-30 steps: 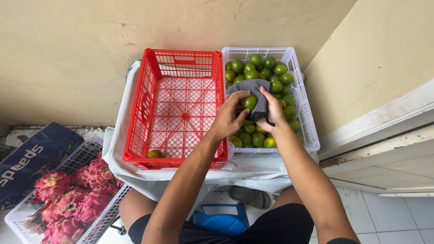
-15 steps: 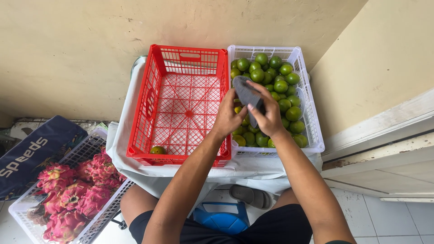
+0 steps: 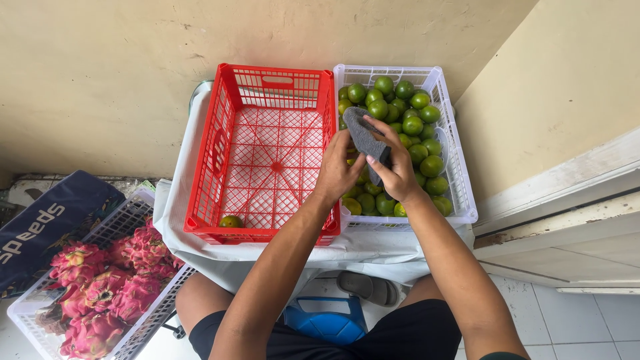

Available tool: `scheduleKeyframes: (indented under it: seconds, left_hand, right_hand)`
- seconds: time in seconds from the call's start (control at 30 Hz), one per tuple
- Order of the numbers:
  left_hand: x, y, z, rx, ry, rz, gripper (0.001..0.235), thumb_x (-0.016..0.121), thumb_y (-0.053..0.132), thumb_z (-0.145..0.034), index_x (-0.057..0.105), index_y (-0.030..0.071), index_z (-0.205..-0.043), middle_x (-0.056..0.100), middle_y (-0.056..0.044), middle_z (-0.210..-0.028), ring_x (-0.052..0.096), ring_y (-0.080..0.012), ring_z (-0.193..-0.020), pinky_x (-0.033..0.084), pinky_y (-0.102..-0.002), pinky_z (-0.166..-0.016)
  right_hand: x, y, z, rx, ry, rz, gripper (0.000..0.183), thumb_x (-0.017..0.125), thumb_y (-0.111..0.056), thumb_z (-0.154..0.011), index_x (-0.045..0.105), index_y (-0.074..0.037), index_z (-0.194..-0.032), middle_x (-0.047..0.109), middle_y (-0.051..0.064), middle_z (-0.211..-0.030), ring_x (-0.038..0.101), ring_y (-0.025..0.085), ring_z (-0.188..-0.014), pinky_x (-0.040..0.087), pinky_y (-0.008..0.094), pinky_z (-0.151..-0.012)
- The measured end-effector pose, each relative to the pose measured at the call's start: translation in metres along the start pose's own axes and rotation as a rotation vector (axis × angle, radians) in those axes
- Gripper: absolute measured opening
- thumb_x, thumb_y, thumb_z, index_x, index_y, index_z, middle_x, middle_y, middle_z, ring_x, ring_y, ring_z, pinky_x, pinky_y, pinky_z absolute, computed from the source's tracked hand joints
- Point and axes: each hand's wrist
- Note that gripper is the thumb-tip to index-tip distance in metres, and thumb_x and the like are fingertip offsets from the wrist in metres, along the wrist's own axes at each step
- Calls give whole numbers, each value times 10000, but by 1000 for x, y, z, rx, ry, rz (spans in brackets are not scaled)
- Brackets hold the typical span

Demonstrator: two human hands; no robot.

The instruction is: The person sits on a low stool and cleans green limes using a grey cloth. They pick limes from a white crate, wipe them thoroughly, and place them into a red crate. The process is repeated for several limes.

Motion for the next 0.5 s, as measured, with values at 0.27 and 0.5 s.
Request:
scheduleKeyframes:
  seconds: [0.27,0.5]
  left_hand:
    - [2,-9,2,-2,-9,-34,534,777,-42,-781,545,-1,-1260,542,-192,-1150,655,-352,-974,611,-409,-833]
    - [-1,-3,-1,46,-10,-128,458,777,139,-860,665,154,-1304,607,-97,-1111,666,-271,-962,580,-390,-837]
  right_hand:
    - [-3,51,13,653,431,-331,291,701,-285,-980,686,-17,-1094,701,111,-998,658,200,-978,541,368,-871]
    - [9,20,-8,832,713,-487,488,864,-333,-839,571,-10,-1059,669,153,-971,667,216,-912,559,370,-814]
Point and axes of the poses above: each hand's wrist, its own z-axis away from the middle knuckle, its own x-axis out of the palm, y = z × x
